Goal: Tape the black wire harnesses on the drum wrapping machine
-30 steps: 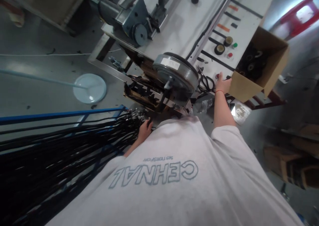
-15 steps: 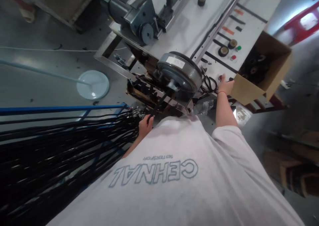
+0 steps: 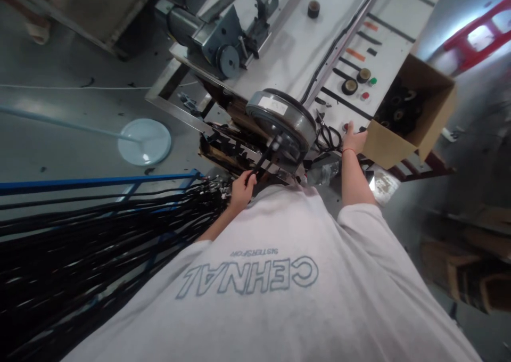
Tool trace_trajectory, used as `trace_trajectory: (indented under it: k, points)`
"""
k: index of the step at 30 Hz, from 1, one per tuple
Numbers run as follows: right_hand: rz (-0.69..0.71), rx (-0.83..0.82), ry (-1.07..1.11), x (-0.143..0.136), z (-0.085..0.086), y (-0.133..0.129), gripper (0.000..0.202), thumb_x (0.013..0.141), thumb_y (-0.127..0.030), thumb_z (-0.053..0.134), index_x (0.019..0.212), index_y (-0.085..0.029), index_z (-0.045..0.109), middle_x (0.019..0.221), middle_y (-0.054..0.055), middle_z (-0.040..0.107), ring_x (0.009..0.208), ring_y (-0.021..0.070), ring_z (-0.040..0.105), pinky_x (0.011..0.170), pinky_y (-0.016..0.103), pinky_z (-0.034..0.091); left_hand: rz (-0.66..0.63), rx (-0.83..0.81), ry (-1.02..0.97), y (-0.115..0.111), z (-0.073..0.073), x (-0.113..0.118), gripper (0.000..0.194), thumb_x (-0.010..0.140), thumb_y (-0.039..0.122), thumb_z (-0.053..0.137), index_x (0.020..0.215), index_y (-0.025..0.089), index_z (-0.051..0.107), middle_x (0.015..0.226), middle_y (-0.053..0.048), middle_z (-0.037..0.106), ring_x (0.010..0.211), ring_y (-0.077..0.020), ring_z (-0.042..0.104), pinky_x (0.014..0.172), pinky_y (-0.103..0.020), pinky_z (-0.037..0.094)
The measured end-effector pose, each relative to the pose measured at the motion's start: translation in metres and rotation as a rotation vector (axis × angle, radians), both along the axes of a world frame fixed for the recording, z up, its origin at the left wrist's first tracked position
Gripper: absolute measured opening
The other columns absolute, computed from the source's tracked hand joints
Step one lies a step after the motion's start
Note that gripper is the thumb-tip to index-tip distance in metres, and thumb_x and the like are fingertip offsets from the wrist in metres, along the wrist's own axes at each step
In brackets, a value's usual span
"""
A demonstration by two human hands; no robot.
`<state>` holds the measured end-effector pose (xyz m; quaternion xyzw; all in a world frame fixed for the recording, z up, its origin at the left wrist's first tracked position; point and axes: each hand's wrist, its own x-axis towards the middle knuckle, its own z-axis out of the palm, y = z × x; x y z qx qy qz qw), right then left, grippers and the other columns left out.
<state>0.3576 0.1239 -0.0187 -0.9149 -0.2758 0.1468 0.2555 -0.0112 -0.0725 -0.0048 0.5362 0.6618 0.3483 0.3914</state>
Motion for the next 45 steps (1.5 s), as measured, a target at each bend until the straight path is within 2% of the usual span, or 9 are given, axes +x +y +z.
trace_trajectory:
  k: [7, 15, 22, 26, 29, 33, 36, 40, 45]
  points:
    - [0.018, 0.002, 0.009, 0.003, -0.006, 0.0, 0.067, 0.09, -0.063, 0.055, 0.132, -0.011, 0.05, 0.132, 0.023, 0.058, 0.126, 0.0349, 0.056, 0.106, 0.056, 0.041, 0.009, -0.014, -0.044, 0.029, 0.0, 0.02, 0.032, 0.097, 0.043, 0.049, 0.101, 0.016, 0.067, 0.078, -0.004, 0.069, 0.074, -0.0168, 0.063, 0.076, -0.027, 0.049]
    - [0.002, 0.017, 0.019, -0.003, 0.004, -0.003, 0.066, 0.09, -0.06, 0.058, 0.133, -0.01, 0.05, 0.131, 0.023, 0.059, 0.126, 0.0337, 0.056, 0.108, 0.052, 0.041, 0.008, -0.015, -0.056, 0.055, -0.001, 0.033, 0.034, 0.094, 0.046, 0.054, 0.102, 0.015, 0.066, 0.084, -0.006, 0.071, 0.079, -0.018, 0.064, 0.076, -0.027, 0.048]
    - [0.0, 0.024, 0.021, -0.005, 0.006, -0.005, 0.067, 0.091, -0.061, 0.056, 0.132, -0.009, 0.05, 0.133, 0.024, 0.058, 0.128, 0.0338, 0.055, 0.109, 0.05, 0.04, -0.179, -0.141, -0.084, 0.035, -0.014, 0.006, 0.044, 0.094, 0.056, 0.043, 0.076, 0.019, 0.058, 0.059, 0.001, 0.053, 0.058, -0.0135, 0.05, 0.061, -0.026, 0.041]
    - [0.008, 0.034, 0.015, -0.003, 0.004, -0.005, 0.07, 0.089, -0.064, 0.057, 0.132, -0.009, 0.049, 0.133, 0.023, 0.058, 0.129, 0.0339, 0.054, 0.11, 0.051, 0.039, -0.152, -0.31, -0.278, 0.029, -0.008, -0.009, 0.06, 0.084, 0.077, 0.041, 0.07, 0.02, 0.054, 0.05, 0.004, 0.04, 0.047, -0.0115, 0.038, 0.05, -0.026, 0.033]
    - [0.015, 0.047, 0.022, -0.001, 0.001, -0.004, 0.069, 0.087, -0.062, 0.061, 0.131, -0.01, 0.05, 0.133, 0.023, 0.058, 0.127, 0.0333, 0.055, 0.11, 0.051, 0.04, -0.17, -0.369, -0.351, 0.032, 0.001, -0.011, 0.066, 0.079, 0.084, 0.041, 0.065, 0.02, 0.052, 0.046, 0.005, 0.034, 0.045, -0.0108, 0.034, 0.05, -0.027, 0.034]
    - [0.001, 0.045, 0.013, 0.0, -0.002, -0.003, 0.066, 0.091, -0.065, 0.052, 0.129, -0.011, 0.052, 0.132, 0.023, 0.058, 0.125, 0.0343, 0.057, 0.108, 0.053, 0.041, -0.18, -0.353, -0.398, 0.032, 0.009, -0.005, 0.069, 0.081, 0.085, 0.038, 0.063, 0.02, 0.054, 0.043, 0.005, 0.035, 0.043, -0.0109, 0.037, 0.051, -0.028, 0.041]
    - [-0.014, 0.03, 0.009, -0.002, -0.001, -0.002, 0.066, 0.095, -0.066, 0.043, 0.127, -0.009, 0.053, 0.13, 0.024, 0.058, 0.124, 0.0346, 0.058, 0.107, 0.053, 0.042, -0.163, -0.33, -0.392, 0.026, 0.011, 0.001, 0.069, 0.085, 0.081, 0.036, 0.068, 0.018, 0.059, 0.046, 0.002, 0.043, 0.044, -0.0114, 0.041, 0.049, -0.027, 0.039]
    - [0.031, 0.02, 0.014, -0.002, 0.001, -0.004, 0.068, 0.088, -0.062, 0.059, 0.131, -0.01, 0.05, 0.135, 0.023, 0.057, 0.127, 0.0341, 0.055, 0.109, 0.051, 0.04, -0.174, -0.276, -0.375, 0.016, 0.012, 0.005, 0.063, 0.087, 0.075, 0.041, 0.08, 0.017, 0.065, 0.055, 0.001, 0.052, 0.05, -0.012, 0.046, 0.049, -0.026, 0.04]
    - [0.044, 0.033, 0.026, -0.001, 0.002, -0.006, 0.066, 0.093, -0.064, 0.05, 0.13, -0.009, 0.051, 0.135, 0.025, 0.056, 0.128, 0.0355, 0.054, 0.109, 0.053, 0.039, -0.168, -0.268, -0.392, 0.012, 0.008, 0.007, 0.061, 0.086, 0.075, 0.042, 0.081, 0.018, 0.062, 0.052, 0.005, 0.041, 0.048, -0.0105, 0.038, 0.048, -0.025, 0.034]
